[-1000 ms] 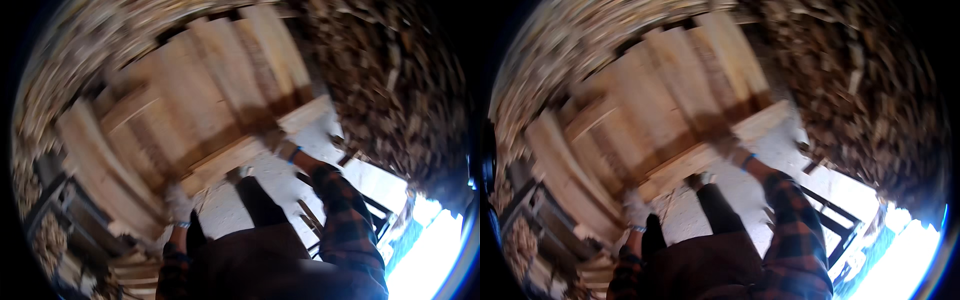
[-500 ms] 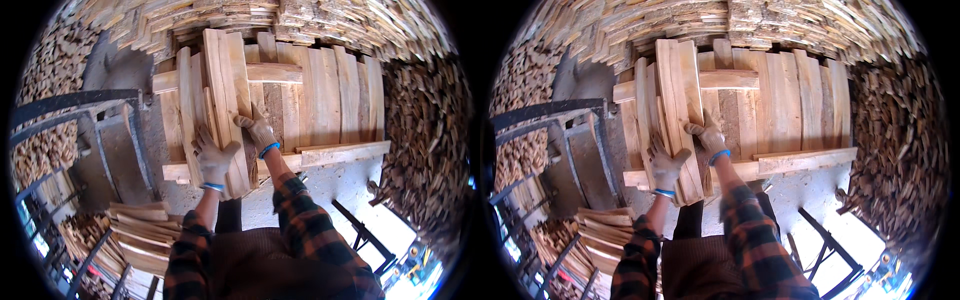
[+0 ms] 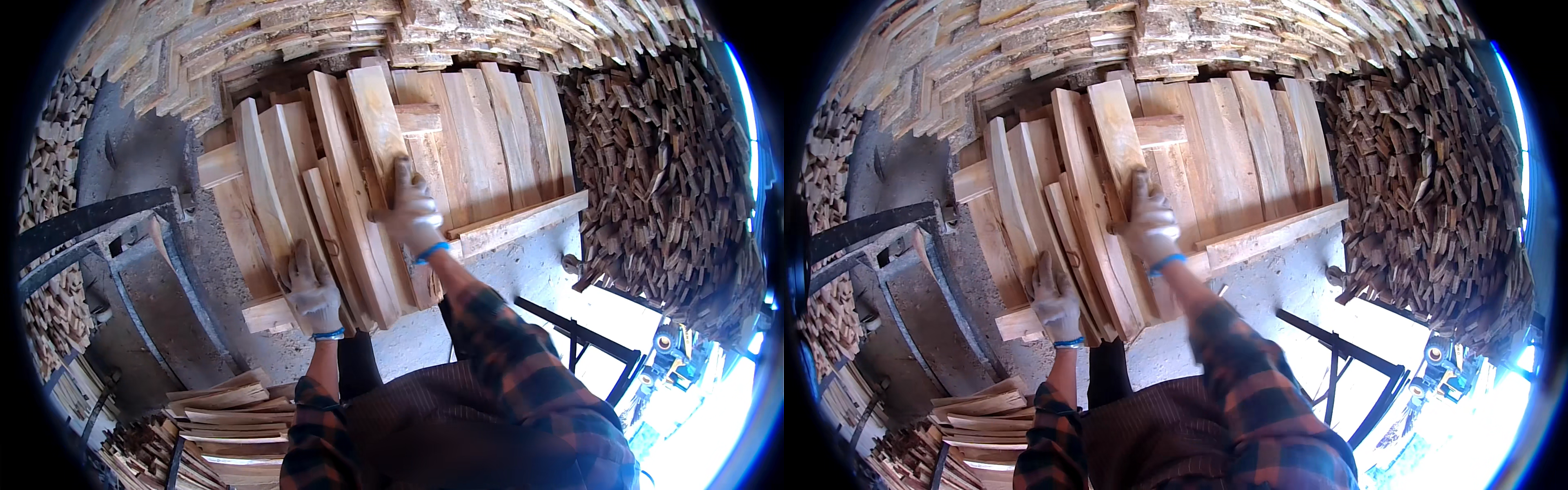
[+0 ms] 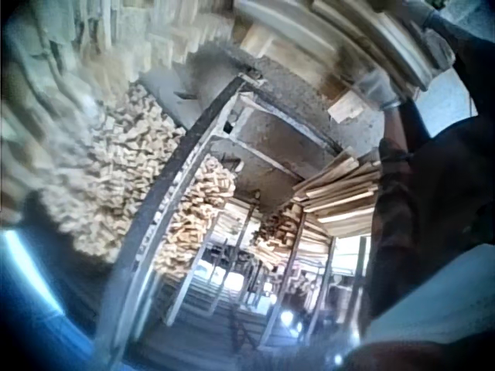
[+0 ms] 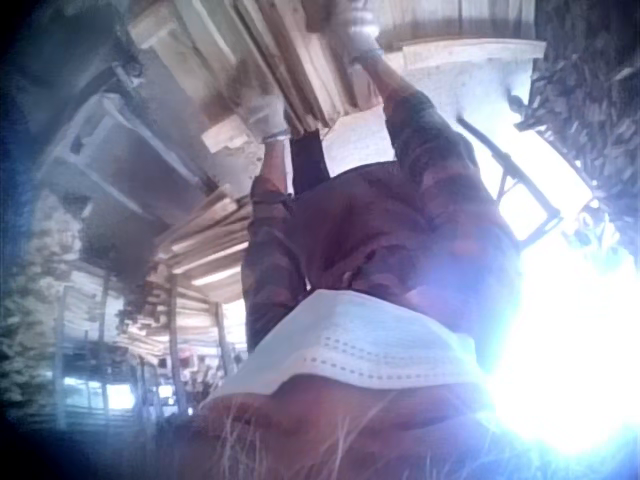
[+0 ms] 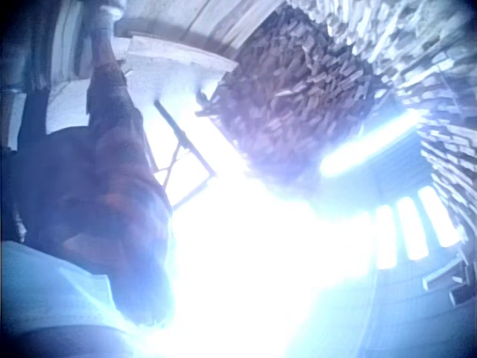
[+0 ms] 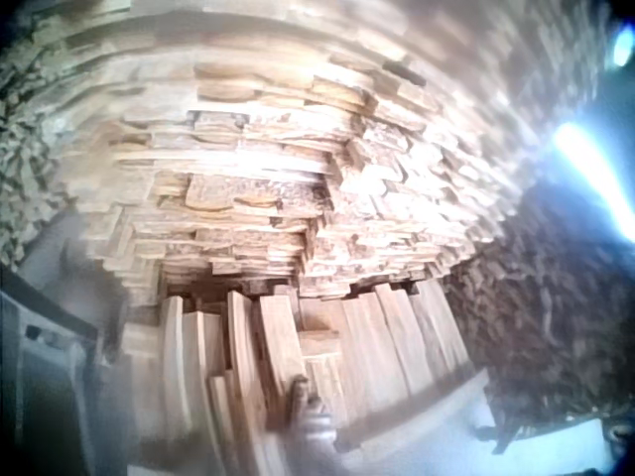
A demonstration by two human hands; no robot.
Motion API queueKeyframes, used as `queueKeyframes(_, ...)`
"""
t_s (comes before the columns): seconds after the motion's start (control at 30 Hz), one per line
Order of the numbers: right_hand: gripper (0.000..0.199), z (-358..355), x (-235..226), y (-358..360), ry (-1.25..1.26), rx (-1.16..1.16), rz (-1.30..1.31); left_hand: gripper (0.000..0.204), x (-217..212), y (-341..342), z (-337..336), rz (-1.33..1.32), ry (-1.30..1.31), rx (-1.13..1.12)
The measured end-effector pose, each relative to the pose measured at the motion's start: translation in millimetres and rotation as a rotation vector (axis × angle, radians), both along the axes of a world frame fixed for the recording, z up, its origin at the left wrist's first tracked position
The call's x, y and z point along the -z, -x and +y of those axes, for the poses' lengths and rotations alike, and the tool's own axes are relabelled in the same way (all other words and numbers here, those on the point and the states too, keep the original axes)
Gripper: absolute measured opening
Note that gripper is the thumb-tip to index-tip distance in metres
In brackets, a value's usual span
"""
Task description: The person repeatedly picks up bundles of wooden planks from a lower pile and stacks them onto a higher metal rack. The worker wears gloves and handles the lumber by hand, arranging the pieces to build up a neat stack on the rack.
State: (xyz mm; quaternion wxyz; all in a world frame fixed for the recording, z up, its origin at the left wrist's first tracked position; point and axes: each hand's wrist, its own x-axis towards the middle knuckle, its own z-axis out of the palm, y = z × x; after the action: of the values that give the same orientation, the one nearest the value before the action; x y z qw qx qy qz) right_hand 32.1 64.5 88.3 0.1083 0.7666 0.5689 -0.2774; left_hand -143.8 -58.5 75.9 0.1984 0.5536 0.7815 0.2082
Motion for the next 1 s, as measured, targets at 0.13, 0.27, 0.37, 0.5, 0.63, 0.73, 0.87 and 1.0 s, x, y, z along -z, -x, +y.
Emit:
queueKeyframes(0.13,0.12,7,-6,-6,-0.023,0.123,0.145,0.057,-6,-9,11,-0.237,-0.122,-0.256)
queueKeyframes(0.27,0.114,12,8,-54,-0.152,0.332,0.621,0.076,-38,-58,13,-0.042,-0.043,0.001)
queueKeyframes(0.37,0.115,0,-11,-72,-0.26,0.311,0.79,0.088,-25,-85,4,0.18,0.184,0.022)
queueKeyframes(0.5,0.103,-2,-39,-35,-0.156,0.182,0.824,0.07,-54,-74,36,-0.364,0.386,-0.159)
queueKeyframes(0.63,0.109,-2,-42,-5,0.089,0.192,0.828,0.057,-78,-70,-3,-0.472,0.298,-0.112)
queueKeyframes(0.73,0.105,2,-49,-23,0.201,0.237,1.048,0.056,-87,-113,-27,-0.362,0.108,-0.082)
queueKeyframes(0.87,0.103,11,-76,-101,0.413,0.235,1.166,0.052,-96,-175,-39,-0.804,0.413,-0.156)
queueKeyframes(1.0,0.102,33,-87,-218,0.118,-0.083,0.887,0.059,-64,-226,-16,-0.611,0.149,0.353)
